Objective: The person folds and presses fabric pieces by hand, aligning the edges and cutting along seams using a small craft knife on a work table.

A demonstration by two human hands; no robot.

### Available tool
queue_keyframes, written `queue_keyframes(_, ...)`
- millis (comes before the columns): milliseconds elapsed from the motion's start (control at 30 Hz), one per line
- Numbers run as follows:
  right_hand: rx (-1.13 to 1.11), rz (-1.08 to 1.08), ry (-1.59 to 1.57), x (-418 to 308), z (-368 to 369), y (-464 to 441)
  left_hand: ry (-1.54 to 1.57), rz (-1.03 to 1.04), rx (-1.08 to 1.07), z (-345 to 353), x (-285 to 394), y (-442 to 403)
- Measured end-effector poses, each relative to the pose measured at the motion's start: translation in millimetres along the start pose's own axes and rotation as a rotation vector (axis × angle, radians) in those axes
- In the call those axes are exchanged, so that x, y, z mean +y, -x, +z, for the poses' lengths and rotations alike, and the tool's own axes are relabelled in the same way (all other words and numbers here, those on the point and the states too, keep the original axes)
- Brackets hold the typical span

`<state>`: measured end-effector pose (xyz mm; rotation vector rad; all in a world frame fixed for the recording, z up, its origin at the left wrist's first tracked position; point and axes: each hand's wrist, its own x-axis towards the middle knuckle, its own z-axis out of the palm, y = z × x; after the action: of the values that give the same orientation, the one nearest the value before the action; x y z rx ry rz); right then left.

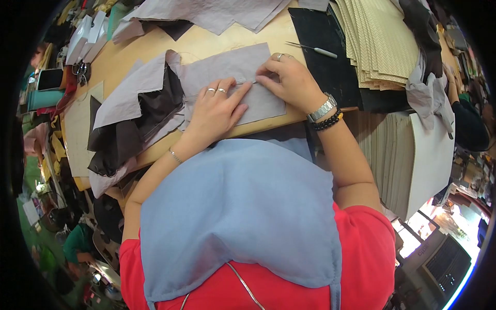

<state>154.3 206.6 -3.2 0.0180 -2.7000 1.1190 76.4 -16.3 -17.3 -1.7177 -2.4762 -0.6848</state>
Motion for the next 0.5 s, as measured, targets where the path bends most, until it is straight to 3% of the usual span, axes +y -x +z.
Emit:
queue_keyframes(167,0.006,-0.201,0.139,3,-5,2,0.024,0.010,0.018,6,2,-9)
queue_keyframes(267,0.006,-0.049,0.059,3,-6,10,0.033,0.031,0.060,12,1,-17)
queue_keyframes(500,0.019,0.000,-0.033,20,-15,16,-0.040,0.091,0.198,20,-4,-49)
